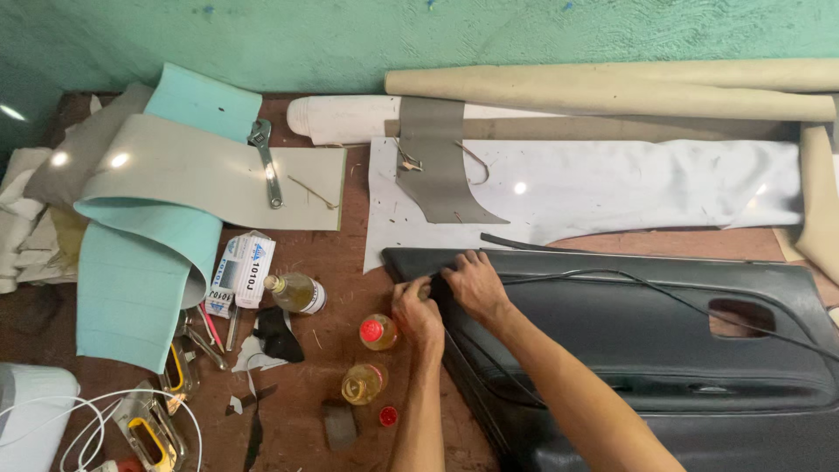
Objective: The person reupholsters a car door panel by fitting and pressing a black trim strip into a groove along the panel's interior surface by hand and then using a thin tool to secure the edge.
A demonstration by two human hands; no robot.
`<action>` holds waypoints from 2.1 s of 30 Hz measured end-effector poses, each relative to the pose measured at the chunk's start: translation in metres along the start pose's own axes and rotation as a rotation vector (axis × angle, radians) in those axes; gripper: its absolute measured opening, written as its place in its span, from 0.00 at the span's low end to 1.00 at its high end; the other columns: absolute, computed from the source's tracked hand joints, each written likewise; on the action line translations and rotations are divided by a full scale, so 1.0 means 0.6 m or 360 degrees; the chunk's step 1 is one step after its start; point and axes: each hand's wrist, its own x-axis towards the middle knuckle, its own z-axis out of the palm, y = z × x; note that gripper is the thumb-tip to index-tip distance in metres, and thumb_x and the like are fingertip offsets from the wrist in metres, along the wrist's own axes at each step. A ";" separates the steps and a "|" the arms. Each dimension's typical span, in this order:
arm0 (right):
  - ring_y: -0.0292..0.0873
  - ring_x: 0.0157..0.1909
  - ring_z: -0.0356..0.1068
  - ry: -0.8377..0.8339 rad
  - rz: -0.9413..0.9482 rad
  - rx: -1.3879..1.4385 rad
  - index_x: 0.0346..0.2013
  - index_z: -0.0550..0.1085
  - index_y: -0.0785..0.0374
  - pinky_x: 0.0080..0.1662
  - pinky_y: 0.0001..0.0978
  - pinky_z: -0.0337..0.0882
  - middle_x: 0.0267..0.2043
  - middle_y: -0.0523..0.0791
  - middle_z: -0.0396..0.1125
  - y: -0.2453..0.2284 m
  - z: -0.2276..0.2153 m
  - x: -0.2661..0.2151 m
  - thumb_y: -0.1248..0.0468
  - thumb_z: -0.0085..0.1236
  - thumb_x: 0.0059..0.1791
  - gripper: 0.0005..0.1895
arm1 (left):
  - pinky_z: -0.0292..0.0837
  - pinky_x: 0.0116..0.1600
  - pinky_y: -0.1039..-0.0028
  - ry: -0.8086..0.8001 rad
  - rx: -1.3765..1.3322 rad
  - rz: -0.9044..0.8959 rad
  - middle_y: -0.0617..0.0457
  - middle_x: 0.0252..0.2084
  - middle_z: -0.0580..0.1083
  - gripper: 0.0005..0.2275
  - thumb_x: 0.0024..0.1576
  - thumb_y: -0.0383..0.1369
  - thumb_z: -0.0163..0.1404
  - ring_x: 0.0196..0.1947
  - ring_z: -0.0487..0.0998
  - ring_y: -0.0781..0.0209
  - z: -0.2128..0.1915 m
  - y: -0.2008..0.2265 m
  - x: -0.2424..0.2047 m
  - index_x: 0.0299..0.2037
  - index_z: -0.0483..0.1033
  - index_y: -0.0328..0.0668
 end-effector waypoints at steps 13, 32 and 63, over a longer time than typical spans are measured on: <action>0.54 0.56 0.64 -0.0225 -0.0089 -0.0194 0.58 0.72 0.66 0.54 0.46 0.66 0.52 0.54 0.66 -0.021 -0.037 -0.025 0.63 0.50 0.50 0.22 | 0.72 0.54 0.60 -0.0127 0.0543 0.0586 0.46 0.49 0.72 0.17 0.52 0.21 0.49 0.49 0.72 0.45 -0.018 0.004 -0.028 0.52 0.79 0.38; 0.49 0.53 0.65 0.0112 -0.0139 0.0113 0.56 0.75 0.64 0.55 0.40 0.68 0.52 0.47 0.67 0.038 -0.003 -0.057 0.64 0.51 0.48 0.21 | 0.69 0.51 0.63 -0.0327 0.1227 0.1176 0.47 0.44 0.71 0.19 0.57 0.30 0.46 0.46 0.70 0.51 -0.006 0.018 -0.014 0.59 0.72 0.33; 0.55 0.32 0.74 0.0353 0.0641 0.0776 0.37 0.85 0.60 0.39 0.46 0.74 0.29 0.51 0.72 0.382 -0.095 -0.320 0.65 0.66 0.43 0.08 | 0.70 0.46 0.68 -0.0431 0.2019 0.1374 0.50 0.39 0.71 0.22 0.57 0.31 0.46 0.43 0.71 0.54 0.009 0.059 -0.038 0.63 0.71 0.34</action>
